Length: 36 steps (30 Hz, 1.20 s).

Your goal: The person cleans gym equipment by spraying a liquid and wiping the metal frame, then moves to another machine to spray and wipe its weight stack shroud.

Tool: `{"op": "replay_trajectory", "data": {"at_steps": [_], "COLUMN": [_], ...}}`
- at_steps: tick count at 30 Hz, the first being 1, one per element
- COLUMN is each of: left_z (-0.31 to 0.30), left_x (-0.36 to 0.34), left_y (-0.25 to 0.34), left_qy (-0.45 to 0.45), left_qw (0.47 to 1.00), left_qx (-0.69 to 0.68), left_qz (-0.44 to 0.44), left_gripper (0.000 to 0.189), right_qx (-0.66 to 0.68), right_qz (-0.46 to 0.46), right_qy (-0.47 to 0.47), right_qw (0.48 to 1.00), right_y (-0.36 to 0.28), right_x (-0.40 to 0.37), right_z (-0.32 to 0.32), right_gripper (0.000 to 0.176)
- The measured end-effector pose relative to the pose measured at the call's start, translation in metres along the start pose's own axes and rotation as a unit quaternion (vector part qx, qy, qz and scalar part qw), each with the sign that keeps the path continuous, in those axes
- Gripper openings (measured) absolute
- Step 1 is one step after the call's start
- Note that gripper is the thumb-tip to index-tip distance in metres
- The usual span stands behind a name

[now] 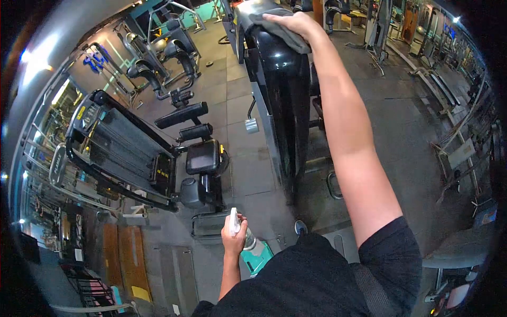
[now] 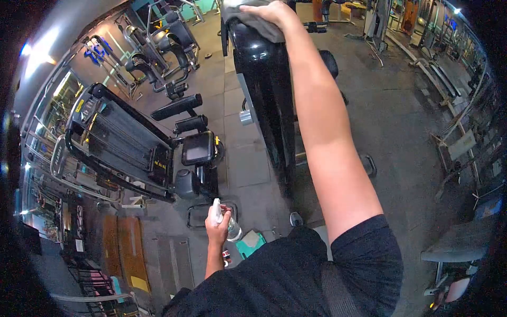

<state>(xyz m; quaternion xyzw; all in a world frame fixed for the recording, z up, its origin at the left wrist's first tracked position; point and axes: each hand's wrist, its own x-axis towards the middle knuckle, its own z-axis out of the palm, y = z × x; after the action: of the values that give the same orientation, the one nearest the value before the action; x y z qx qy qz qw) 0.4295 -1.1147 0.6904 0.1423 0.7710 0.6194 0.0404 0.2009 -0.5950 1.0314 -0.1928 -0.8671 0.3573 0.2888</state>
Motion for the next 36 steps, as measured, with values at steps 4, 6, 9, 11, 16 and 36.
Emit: {"op": "replay_trajectory", "data": {"at_steps": [4, 6, 9, 11, 16, 36], "left_z": [-0.002, 0.0, -0.003, -0.003, 0.001, -0.02], "left_x": [0.003, 0.003, -0.003, -0.007, -0.005, -0.014], "left_y": [0.012, 0.007, 0.006, 0.004, -0.007, -0.016], "left_qy": [-0.011, -0.003, 0.003, 0.011, 0.009, 0.047], "left_qw": [1.0, 1.0, 1.0, 0.999, 1.0, 0.998], "left_qx": [-0.008, -0.01, -0.008, 0.002, -0.002, 0.01], "left_qz": [-0.02, -0.011, -0.015, -0.037, -0.028, -0.05], "left_gripper": [0.023, 0.023, 0.021, 0.019, 0.02, 0.021], "right_qx": [0.357, 0.315, 0.082, -0.163, -0.253, -0.273], "right_qz": [-0.041, -0.016, 0.025, 0.032, 0.005, -0.351], "right_qy": [-0.054, -0.018, 0.076, 0.102, 0.278, 0.255], "right_qw": [0.932, 0.949, 0.993, 0.981, 0.927, 0.858], "right_y": [0.055, 0.028, 0.017, -0.026, -0.076, -0.036], "right_x": [-0.001, -0.026, -0.006, -0.031, -0.07, -0.178], "right_z": [0.016, 0.003, 0.004, 0.006, 0.043, 0.071], "right_gripper": [0.094, 0.093, 0.092, 0.088, 0.082, 0.063]}}
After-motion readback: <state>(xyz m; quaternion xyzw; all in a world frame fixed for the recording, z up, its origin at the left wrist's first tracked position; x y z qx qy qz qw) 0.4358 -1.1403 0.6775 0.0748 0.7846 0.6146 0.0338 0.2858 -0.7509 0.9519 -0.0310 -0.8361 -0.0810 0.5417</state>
